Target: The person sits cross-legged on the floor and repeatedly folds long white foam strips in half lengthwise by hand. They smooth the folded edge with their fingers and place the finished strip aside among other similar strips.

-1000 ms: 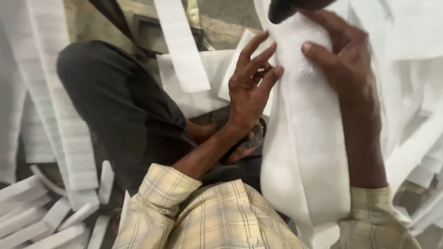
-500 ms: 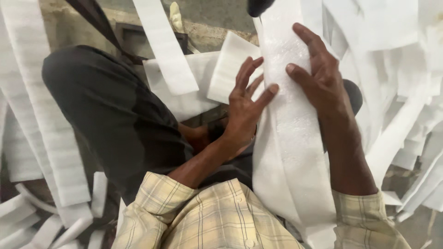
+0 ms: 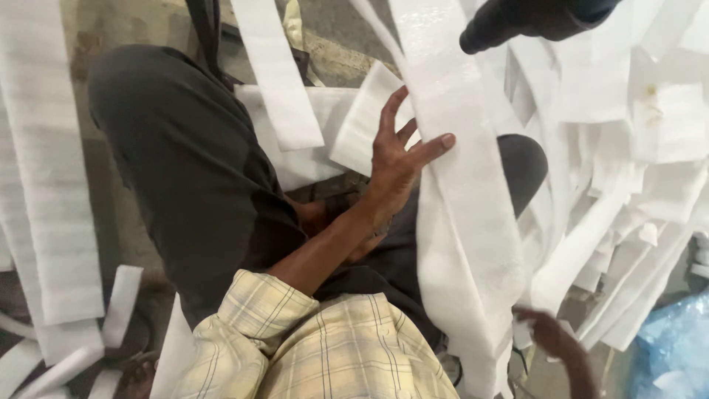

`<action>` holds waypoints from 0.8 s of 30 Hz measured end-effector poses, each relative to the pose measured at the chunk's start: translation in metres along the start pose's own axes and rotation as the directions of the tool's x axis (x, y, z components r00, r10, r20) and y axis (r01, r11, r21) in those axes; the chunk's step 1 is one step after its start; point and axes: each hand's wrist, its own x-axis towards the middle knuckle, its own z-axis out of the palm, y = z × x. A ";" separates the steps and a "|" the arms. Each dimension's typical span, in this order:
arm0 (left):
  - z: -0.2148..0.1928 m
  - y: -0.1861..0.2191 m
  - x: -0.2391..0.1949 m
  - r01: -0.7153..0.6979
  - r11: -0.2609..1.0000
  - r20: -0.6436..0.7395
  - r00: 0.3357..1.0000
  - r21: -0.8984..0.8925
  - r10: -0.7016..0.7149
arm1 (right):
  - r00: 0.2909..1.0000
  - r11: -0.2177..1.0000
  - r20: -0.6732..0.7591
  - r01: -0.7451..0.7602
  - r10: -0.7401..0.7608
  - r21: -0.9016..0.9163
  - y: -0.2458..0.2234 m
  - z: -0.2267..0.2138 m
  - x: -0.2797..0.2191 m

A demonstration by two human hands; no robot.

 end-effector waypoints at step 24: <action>0.137 -0.131 0.044 -0.154 0.988 0.291 0.946 0.007 0.145 | 0.916 0.911 0.357 -0.293 0.182 0.290 0.078 0.145 -0.171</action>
